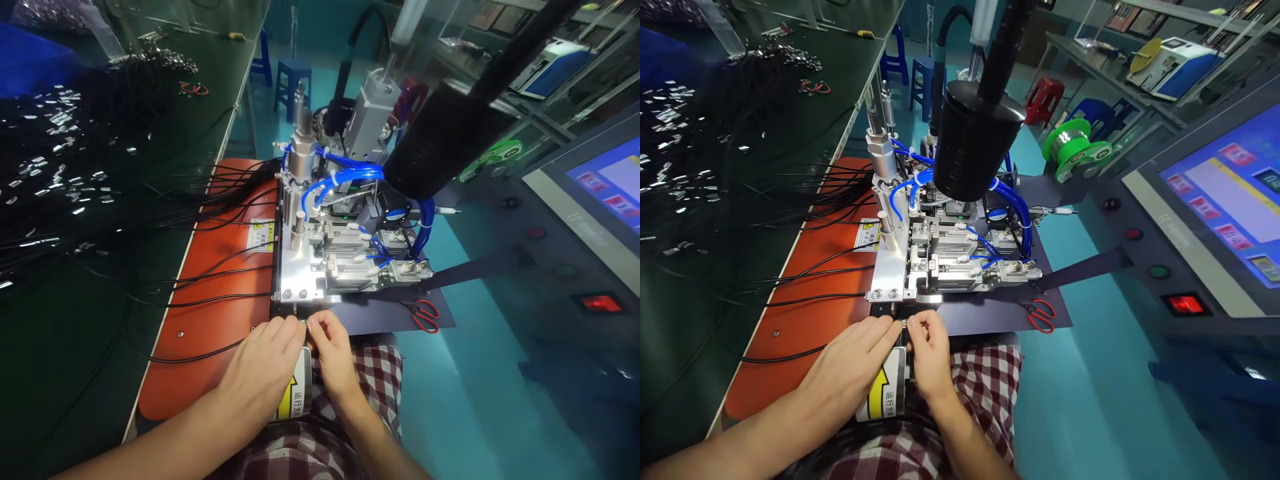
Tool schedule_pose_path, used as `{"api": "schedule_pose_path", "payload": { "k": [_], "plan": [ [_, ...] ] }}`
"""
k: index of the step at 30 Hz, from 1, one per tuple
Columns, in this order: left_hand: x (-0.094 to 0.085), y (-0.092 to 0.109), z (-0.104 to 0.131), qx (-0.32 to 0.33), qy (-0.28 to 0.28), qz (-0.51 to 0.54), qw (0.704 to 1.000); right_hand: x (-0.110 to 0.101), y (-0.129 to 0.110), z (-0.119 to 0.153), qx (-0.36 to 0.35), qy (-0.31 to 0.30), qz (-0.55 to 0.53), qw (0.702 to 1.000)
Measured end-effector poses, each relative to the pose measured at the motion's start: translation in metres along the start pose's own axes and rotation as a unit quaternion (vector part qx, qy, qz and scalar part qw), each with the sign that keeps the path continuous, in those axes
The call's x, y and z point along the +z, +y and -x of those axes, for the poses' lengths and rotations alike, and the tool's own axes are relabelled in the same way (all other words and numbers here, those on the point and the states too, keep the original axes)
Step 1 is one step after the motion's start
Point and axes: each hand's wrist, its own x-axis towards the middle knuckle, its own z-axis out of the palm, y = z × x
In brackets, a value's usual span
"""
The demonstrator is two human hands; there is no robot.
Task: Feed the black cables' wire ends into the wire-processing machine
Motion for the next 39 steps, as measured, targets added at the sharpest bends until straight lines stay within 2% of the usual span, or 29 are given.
{"api": "schedule_pose_path", "payload": {
  "k": [3,6,9,11,15,21,26,33,39],
  "plan": [
    [-0.002,0.002,-0.003,-0.016,0.006,0.004,1.000,0.000,-0.001,-0.004,0.066,-0.045,-0.069,0.994],
    [0.001,-0.002,0.006,-0.031,0.032,0.039,0.998,-0.001,-0.002,-0.007,0.057,-0.045,-0.063,0.995],
    [0.015,-0.009,0.035,-0.049,0.105,0.066,0.991,-0.002,-0.002,-0.007,0.045,-0.043,-0.065,0.996],
    [0.026,-0.011,0.057,-0.094,0.141,0.055,0.984,-0.002,-0.001,-0.006,0.042,-0.042,-0.070,0.996],
    [0.037,-0.013,0.083,-0.178,0.152,-0.009,0.972,-0.005,0.001,-0.007,0.038,-0.036,-0.075,0.996],
    [0.034,-0.027,0.079,-0.129,0.152,-0.044,0.979,-0.007,0.007,-0.006,0.045,-0.005,-0.070,0.997],
    [0.037,-0.031,0.079,-0.131,0.144,-0.059,0.979,-0.003,0.015,-0.006,0.050,0.019,-0.081,0.995],
    [0.035,-0.030,0.076,-0.124,0.147,-0.062,0.979,-0.024,0.028,-0.002,0.074,0.058,-0.095,0.991],
    [0.032,-0.031,0.080,-0.122,0.150,-0.051,0.980,-0.029,0.034,0.006,0.099,0.062,-0.109,0.987]
  ]
}}
